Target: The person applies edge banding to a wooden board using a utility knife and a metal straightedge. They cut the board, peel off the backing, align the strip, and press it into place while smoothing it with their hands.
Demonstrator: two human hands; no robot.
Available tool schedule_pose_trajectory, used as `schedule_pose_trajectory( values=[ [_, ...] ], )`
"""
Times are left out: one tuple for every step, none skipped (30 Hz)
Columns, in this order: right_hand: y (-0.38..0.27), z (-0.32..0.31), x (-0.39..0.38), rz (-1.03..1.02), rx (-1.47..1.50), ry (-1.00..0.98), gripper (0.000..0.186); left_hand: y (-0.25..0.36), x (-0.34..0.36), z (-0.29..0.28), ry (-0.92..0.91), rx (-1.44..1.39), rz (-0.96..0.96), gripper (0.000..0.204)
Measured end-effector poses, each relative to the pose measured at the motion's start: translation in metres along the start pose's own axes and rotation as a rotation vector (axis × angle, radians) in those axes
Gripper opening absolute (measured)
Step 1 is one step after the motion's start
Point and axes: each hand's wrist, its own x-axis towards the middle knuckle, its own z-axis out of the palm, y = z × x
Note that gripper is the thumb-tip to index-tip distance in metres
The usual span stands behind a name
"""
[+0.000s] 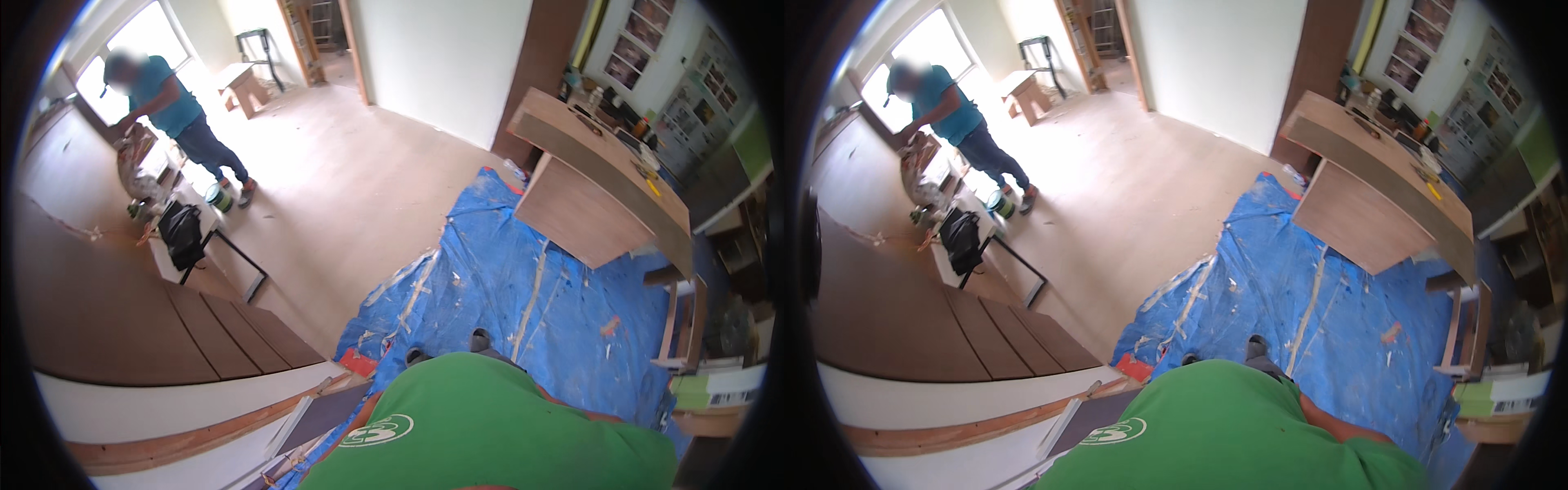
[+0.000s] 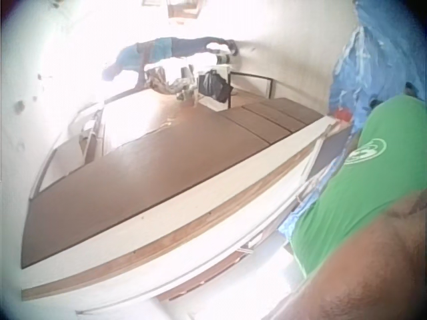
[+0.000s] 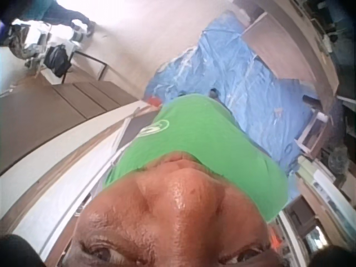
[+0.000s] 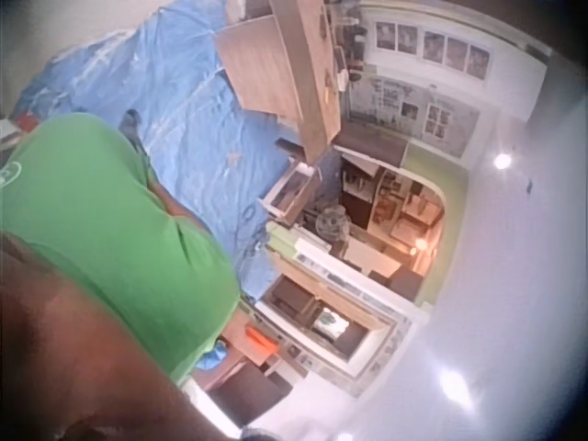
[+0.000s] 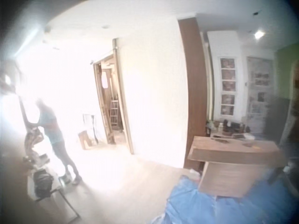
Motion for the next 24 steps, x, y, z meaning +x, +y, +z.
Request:
schedule_pose_trajectory(
  values=[
    [-0.01,0.009,-0.003,-0.031,0.081,0.013,0.072,0.024,0.005,-0.002,-0.036,-0.031,0.007,0.035],
    [-0.022,0.013,-0.005,-0.029,0.095,0.038,0.073,0.045,0.008,-0.001,-0.073,-0.058,0.008,0.033],
    [-0.031,0.011,-0.003,-0.022,0.091,0.07,0.075,0.062,0.013,-0.004,-0.103,-0.074,0.018,0.032],
    [-0.036,-0.005,0.004,0.033,0.0,0.091,0.074,0.083,0.02,-0.006,-0.139,-0.091,0.036,0.03],
    [-0.042,-0.022,0.013,0.086,-0.094,0.098,0.074,0.106,0.022,-0.012,-0.159,-0.09,0.06,0.029],
    [-0.049,-0.048,0.023,0.062,-0.097,0.053,0.073,0.13,0.025,-0.015,-0.188,-0.082,0.079,0.027],
    [-0.055,-0.072,0.027,0.039,-0.111,-0.001,0.073,0.154,0.026,-0.014,-0.222,0.002,0.108,0.026],
    [-0.077,-0.071,0.01,-0.09,-0.033,0.091,0.07,0.18,0.024,-0.016,-0.235,0.102,0.15,0.024],
    [-0.092,-0.066,-0.008,-0.208,0.045,0.186,0.068,0.206,0.021,-0.018,-0.259,0.266,0.186,0.024],
    [-0.085,-0.078,-0.005,-0.212,-0.093,0.296,0.065,0.231,0.014,-0.011,-0.34,0.129,0.298,0.025],
    [-0.081,-0.094,0.006,-0.212,-0.233,0.404,0.063,0.255,0.005,0.004,-0.422,-0.013,0.407,0.027],
    [-0.076,-0.11,0.019,-0.206,-0.372,0.507,0.06,0.279,-0.002,0.011,-0.504,-0.154,0.507,0.029],
    [-0.062,-0.131,0.037,-0.201,-0.549,0.482,0.057,0.306,-0.011,0.011,-0.552,-0.029,0.455,0.031],
    [-0.04,-0.156,0.057,-0.194,-0.731,0.454,0.055,0.334,-0.021,0.013,-0.595,0.093,0.401,0.033],
    [-0.023,-0.173,0.071,-0.189,-0.917,0.419,0.052,0.356,-0.028,0.015,-0.629,0.214,0.344,0.035],
    [-0.013,-0.181,0.07,-0.141,-0.788,0.376,0.045,0.369,-0.028,0.014,-0.681,0.148,0.291,0.039],
    [-0.005,-0.189,0.069,-0.092,-0.663,0.331,0.038,0.383,-0.027,0.009,-0.731,0.078,0.238,0.042],
    [0.003,-0.204,0.074,-0.036,-0.623,0.299,0.038,0.412,-0.033,0.008,-0.792,0.049,0.306,0.044],
    [0.01,-0.221,0.084,0.019,-0.585,0.265,0.037,0.455,-0.045,0.007,-0.852,0.018,0.373,0.047],
    [0.014,-0.235,0.093,0.074,-0.553,0.221,0.037,0.494,-0.056,0.008,-0.903,-0.016,0.434,0.049],
    [0.019,-0.251,0.103,0.076,-0.546,0.223,0.037,0.523,-0.062,0.013,-0.982,-0.227,0.5,0.053],
    [0.016,-0.277,0.113,0.074,-0.547,0.237,0.037,0.556,-0.068,0.029,-1.054,-0.449,0.58,0.057],
    [0.011,-0.302,0.123,0.079,-0.555,0.249,0.036,0.594,-0.085,0.052,-0.999,-0.459,0.701,0.059],
    [0.007,-0.327,0.131,0.06,-0.534,0.291,0.037,0.635,-0.106,0.076,-0.937,-0.47,0.802,0.061]
  ],
)
